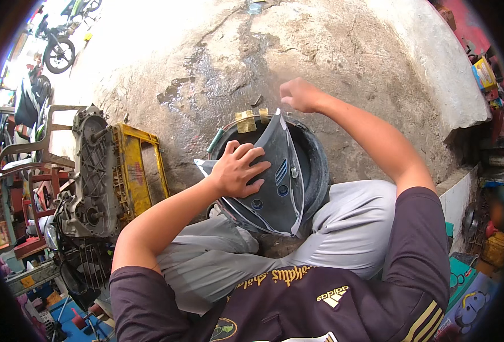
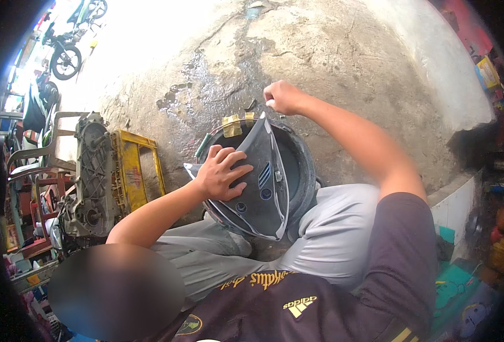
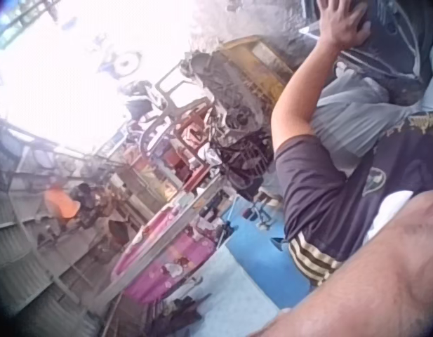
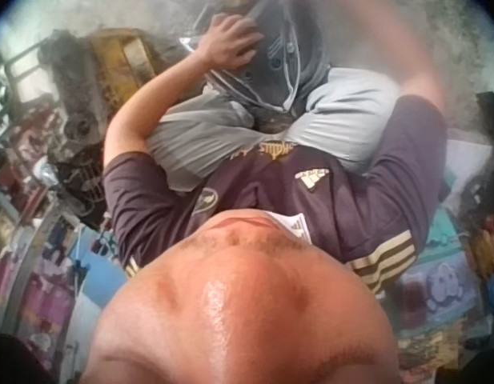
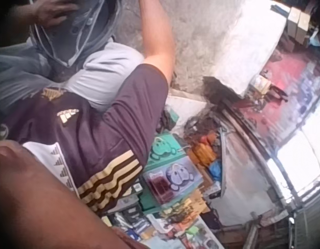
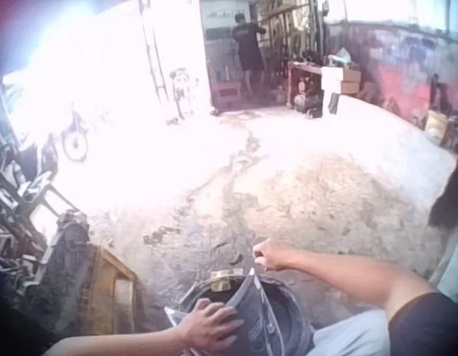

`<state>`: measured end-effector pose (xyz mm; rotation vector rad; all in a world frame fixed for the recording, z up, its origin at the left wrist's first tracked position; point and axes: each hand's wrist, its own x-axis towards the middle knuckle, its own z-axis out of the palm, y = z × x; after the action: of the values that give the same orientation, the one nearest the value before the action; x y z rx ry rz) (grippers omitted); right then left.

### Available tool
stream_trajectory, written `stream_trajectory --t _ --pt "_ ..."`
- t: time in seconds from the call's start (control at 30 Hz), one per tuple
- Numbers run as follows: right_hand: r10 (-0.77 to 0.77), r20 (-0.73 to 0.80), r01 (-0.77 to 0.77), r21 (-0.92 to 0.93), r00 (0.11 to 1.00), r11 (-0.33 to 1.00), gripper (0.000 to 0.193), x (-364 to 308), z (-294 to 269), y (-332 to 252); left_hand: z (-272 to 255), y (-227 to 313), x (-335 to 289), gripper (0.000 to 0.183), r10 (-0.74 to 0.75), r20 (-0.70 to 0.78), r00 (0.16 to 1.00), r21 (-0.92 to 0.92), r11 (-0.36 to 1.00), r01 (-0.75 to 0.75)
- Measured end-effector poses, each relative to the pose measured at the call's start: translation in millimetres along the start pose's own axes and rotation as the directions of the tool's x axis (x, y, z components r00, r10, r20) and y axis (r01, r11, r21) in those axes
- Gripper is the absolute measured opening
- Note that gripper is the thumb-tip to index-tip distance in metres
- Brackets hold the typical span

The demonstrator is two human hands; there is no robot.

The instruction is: The person prepares a motorcycle cowling by attaching a small plastic clip, then aligns and installs a transparent visor onto the cowling by hand.

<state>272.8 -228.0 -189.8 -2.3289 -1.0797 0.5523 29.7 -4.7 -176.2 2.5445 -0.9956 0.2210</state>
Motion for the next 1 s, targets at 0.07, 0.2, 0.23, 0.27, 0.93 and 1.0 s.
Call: stream_trajectory --t 0.07,0.2,0.23,0.27,0.93,1.0 --pt "-0.066 -0.004 0.067 0.096 0.998 0.993 0.013 -3.0 1.5 -22.8 -1.4 -1.2 -4.5 0.049 -0.013 0.004 1.0 -0.001 1.0 0.013" --pt "-0.071 0.084 0.056 0.166 0.994 0.985 0.015 -6.1 9.4 -27.8 -1.5 -2.1 -2.0 0.05 -0.008 -0.005 1.0 -0.008 1.0 0.008" --pt "-0.061 0.084 0.047 0.165 0.995 0.985 0.015 -3.6 6.3 -14.8 0.1 -1.7 0.9 0.05 -0.002 -0.005 1.0 -0.015 1.0 0.002" --pt "-0.029 0.054 0.024 0.092 0.998 0.995 0.014 -0.8 2.1 -0.8 1.3 -0.4 3.5 0.048 0.006 -0.013 1.0 -0.034 0.999 -0.006" --pt "-0.035 0.146 0.017 0.125 0.989 0.992 0.018 -1.2 4.8 -20.8 -0.2 -2.6 -2.3 0.047 -0.002 -0.008 1.0 -0.023 1.0 0.002" --pt "0.004 0.102 -0.014 0.09 0.995 0.996 0.019 2.2 3.3 -4.5 2.4 -2.7 -1.1 0.048 -0.003 0.011 1.0 -0.017 1.0 0.003"
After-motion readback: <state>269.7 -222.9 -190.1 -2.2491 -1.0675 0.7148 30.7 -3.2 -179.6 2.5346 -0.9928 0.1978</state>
